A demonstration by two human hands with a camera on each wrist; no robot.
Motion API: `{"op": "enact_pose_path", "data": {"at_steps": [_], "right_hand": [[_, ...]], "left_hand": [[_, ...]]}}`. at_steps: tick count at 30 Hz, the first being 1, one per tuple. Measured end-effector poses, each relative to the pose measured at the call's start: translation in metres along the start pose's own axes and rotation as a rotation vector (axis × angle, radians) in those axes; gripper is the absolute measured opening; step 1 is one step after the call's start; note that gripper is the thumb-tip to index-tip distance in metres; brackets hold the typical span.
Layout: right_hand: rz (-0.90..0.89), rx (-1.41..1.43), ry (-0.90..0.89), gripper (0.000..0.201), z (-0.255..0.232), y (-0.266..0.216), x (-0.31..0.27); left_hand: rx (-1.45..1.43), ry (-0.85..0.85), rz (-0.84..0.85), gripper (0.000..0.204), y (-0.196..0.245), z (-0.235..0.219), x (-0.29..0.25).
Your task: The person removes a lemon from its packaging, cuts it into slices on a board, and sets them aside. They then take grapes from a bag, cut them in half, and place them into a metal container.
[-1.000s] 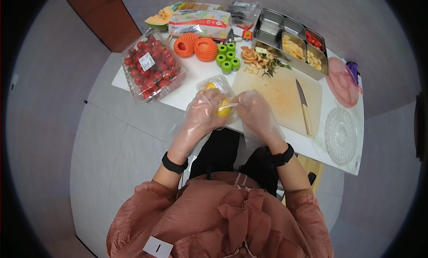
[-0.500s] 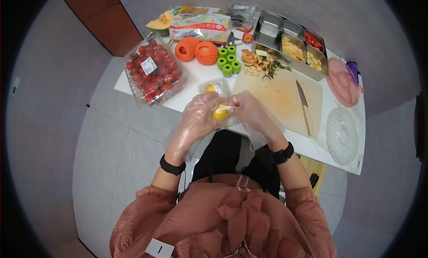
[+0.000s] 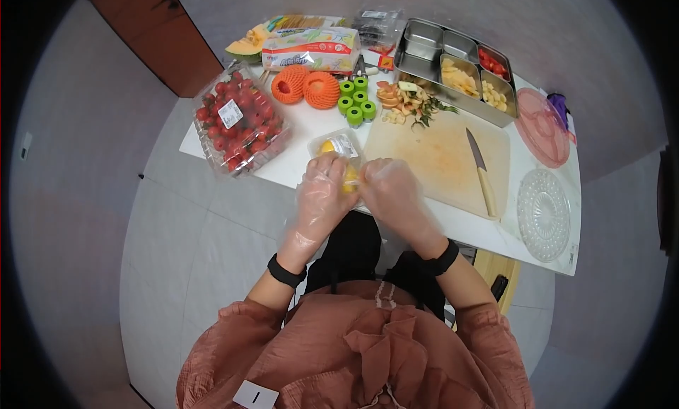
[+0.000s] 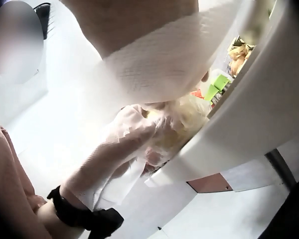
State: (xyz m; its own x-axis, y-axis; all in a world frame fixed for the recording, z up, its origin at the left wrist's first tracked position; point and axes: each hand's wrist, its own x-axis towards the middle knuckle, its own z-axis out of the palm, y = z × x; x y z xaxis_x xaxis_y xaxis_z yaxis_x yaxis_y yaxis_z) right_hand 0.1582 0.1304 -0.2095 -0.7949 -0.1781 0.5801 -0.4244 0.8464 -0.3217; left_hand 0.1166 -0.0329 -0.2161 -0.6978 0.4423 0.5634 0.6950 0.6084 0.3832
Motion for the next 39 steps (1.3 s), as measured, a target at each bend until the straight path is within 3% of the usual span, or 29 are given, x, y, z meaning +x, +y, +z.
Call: {"op": "enact_pose_path", "data": {"at_steps": [4,8,10,11,13,20,23,25,29,31,32,34,39], "right_hand": [[0.003,-0.124,0.100,0.013,0.009,-0.001,-0.002],[0.093,-0.160,0.100,0.012,0.013,-0.007,0.000],[0.095,-0.300,0.308,0.011,0.026,-0.004,-0.001],[0.099,-0.302,0.306,0.011,0.025,-0.005,0.001],[0.372,-0.356,0.045,0.009,0.021,-0.008,0.007],[0.483,-0.137,-0.012,0.011,0.015,-0.008,0.011],[0.503,0.116,-0.043,0.012,0.006,-0.006,0.011],[0.436,0.088,-0.056,0.013,0.003,-0.006,0.013],[0.314,0.033,-0.078,0.016,0.002,-0.001,0.016],[-0.059,0.060,0.056,0.029,-0.001,0.004,0.020],[-0.063,0.061,0.058,0.029,-0.002,0.006,0.021],[-0.166,0.099,-0.066,0.041,-0.005,0.009,0.024],[-0.316,0.170,-0.168,0.047,-0.010,0.015,0.032]], "left_hand": [[-0.041,0.109,0.035,0.050,-0.004,0.009,-0.002],[-0.073,0.051,-0.009,0.048,-0.003,0.002,-0.001],[-0.115,0.005,-0.008,0.046,-0.004,-0.002,0.001],[-0.118,0.001,-0.007,0.046,-0.004,-0.002,0.001],[-0.153,0.007,-0.003,0.050,-0.005,-0.002,0.001],[-0.298,-0.186,-0.094,0.056,-0.019,-0.022,0.005],[-0.395,-0.324,-0.078,0.069,-0.032,-0.030,0.011],[-0.729,-0.392,-0.288,0.082,-0.039,-0.029,0.012],[-0.853,-0.419,-0.291,0.091,-0.043,-0.036,0.013],[-0.863,-0.442,-0.262,0.087,-0.050,-0.032,0.008],[-0.860,-0.439,-0.261,0.087,-0.053,-0.027,0.005],[-0.874,-0.317,-0.196,0.082,-0.054,-0.020,0.002],[-0.756,-0.135,-0.153,0.078,-0.057,-0.004,-0.011]]}}
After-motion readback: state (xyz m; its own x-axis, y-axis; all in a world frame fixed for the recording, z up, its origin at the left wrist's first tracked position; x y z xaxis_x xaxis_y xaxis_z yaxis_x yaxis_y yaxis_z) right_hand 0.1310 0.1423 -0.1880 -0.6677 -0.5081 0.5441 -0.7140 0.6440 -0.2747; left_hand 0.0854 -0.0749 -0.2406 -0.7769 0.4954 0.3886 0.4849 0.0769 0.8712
